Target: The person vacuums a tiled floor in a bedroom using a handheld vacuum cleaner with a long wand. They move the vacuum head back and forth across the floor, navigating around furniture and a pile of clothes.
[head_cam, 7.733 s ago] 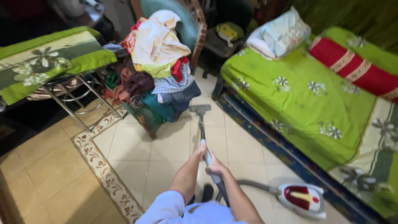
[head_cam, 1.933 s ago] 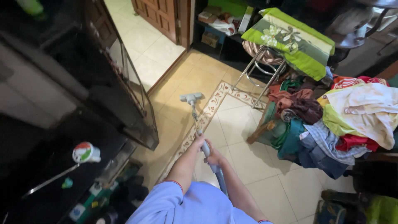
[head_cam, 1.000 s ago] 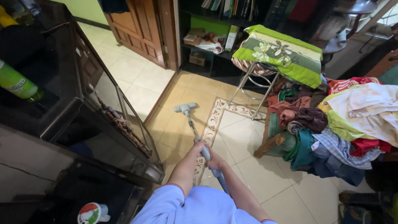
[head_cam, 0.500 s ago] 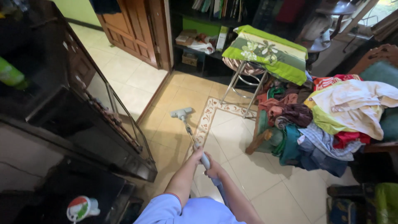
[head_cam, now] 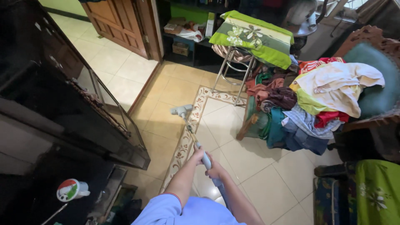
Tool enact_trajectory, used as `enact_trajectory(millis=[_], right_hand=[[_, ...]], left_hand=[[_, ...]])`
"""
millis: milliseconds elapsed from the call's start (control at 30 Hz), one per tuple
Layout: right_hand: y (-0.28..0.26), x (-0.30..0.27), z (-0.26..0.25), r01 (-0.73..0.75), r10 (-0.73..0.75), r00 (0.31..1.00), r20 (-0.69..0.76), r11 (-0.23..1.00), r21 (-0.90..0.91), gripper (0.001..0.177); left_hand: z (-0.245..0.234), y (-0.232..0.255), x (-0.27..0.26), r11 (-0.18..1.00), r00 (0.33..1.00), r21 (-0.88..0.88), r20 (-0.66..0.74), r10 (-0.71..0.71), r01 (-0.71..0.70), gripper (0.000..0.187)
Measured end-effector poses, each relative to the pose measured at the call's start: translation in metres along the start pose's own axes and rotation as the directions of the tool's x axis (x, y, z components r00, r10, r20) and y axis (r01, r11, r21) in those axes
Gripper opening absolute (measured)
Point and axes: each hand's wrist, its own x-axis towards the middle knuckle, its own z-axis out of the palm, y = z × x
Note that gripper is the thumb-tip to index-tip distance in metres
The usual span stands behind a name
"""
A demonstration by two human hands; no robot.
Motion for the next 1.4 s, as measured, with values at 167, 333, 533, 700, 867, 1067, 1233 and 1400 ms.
enact_trajectory(millis=[167, 333, 533, 700, 867, 1067, 1233, 1400], right_hand=[[0.002, -0.014, -0.003, 0.024, -0.022, 1.000, -0.012, 0.993, 0.117, 0.112], [-0.007, 0.012, -0.013, 0.000, -0.002, 1.000, 0.019, 0.992, 0.124, 0.111], [-0.054, 0.074, -0.025, 0.005, -0.003, 1.000, -0.011, 0.983, 0.184, 0.109], [-0.085, 0.152, -0.027, -0.006, 0.007, 1.000, -0.007, 0.983, 0.182, 0.114], [-0.107, 0.218, -0.027, -0.008, 0.013, 0.999, -0.031, 0.987, 0.159, 0.118], [-0.139, 0.260, -0.028, -0.025, 0.039, 0.997, -0.073, 0.984, 0.177, 0.121], [-0.156, 0.262, -0.036, -0.035, 0.053, 0.992, -0.117, 0.988, 0.153, 0.118], [-0.161, 0.239, -0.028, -0.083, 0.100, 0.986, -0.132, 0.988, 0.130, 0.114]], left_hand=[[0.009, -0.018, 0.036, 0.994, 0.994, -0.003, -0.032, -0.109, 0.109, 0.069], [0.010, -0.001, 0.057, 0.991, 0.993, -0.069, 0.005, -0.117, 0.117, 0.069], [-0.009, 0.057, 0.106, 0.994, 0.995, -0.032, -0.007, -0.102, 0.102, 0.072], [-0.039, 0.112, 0.150, 1.000, 0.997, -0.012, 0.073, 0.015, -0.014, 0.072], [-0.059, 0.160, 0.187, 0.997, 0.997, 0.082, 0.074, 0.007, -0.013, 0.086], [-0.074, 0.194, 0.228, 0.991, 0.999, 0.130, 0.042, 0.000, -0.005, 0.086], [-0.077, 0.206, 0.241, 0.986, 0.998, 0.169, 0.065, -0.008, -0.003, 0.084], [-0.079, 0.189, 0.221, 0.997, 0.986, 0.014, 0.150, 0.070, -0.073, 0.077]])
